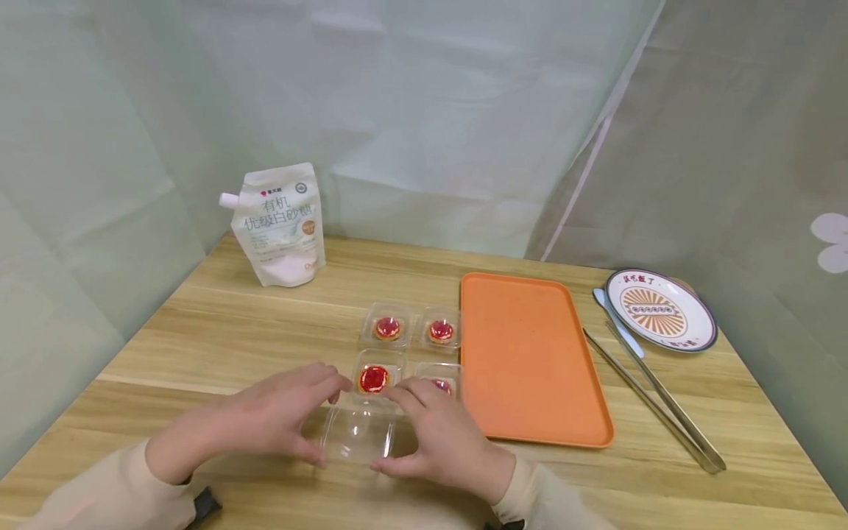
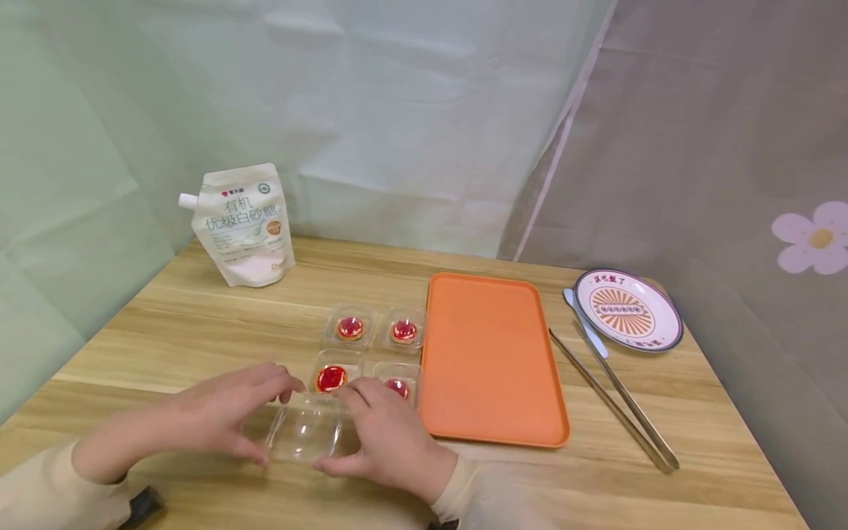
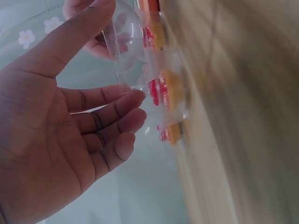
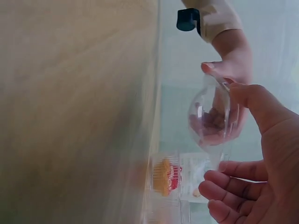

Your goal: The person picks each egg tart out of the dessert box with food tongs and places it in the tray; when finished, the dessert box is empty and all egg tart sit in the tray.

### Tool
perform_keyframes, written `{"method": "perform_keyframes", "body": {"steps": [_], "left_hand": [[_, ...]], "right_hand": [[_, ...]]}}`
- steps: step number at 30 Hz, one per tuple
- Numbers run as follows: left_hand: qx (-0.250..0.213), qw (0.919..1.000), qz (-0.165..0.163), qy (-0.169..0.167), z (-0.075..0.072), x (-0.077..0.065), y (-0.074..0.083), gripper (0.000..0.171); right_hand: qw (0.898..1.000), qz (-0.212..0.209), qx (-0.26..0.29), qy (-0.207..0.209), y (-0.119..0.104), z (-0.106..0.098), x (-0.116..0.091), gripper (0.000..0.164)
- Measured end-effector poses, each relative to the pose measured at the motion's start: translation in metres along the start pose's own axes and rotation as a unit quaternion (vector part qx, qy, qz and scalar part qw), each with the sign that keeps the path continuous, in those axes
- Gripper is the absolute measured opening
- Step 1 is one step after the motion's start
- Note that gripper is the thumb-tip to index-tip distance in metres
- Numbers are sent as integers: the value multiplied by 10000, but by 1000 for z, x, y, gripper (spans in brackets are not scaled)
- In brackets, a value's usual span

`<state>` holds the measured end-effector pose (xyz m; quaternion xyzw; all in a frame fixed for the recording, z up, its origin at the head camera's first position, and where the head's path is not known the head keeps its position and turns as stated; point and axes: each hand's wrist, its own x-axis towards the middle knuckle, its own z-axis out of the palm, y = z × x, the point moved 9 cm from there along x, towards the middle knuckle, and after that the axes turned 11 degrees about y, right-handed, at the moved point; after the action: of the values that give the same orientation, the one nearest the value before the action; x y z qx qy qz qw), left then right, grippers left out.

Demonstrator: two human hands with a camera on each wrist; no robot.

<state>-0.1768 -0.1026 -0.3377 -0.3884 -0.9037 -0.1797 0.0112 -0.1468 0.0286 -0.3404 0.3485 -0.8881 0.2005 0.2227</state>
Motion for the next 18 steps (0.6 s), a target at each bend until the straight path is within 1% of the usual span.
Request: {"method": "perform_keyframes", "body": {"steps": [5,11,14,18], "left_hand": [[-33,9999,39,-112,10,-1,1,78],[-90,9995,61,-301,23,-1,0,78],[-114,9993,70,-339,27,-2,-1,78],[-146,9992,33,-363,29,-4,-2,77]], "right_hand": [[9996,-142,-215,-104,-1,5,-3,77],[9975,-281,-530,-387,-2,13,-7,75],[9960,-322,-682,-482,-3,16,-8,75],[9940,-421,-871,-511,-4,18,-8,76]]}}
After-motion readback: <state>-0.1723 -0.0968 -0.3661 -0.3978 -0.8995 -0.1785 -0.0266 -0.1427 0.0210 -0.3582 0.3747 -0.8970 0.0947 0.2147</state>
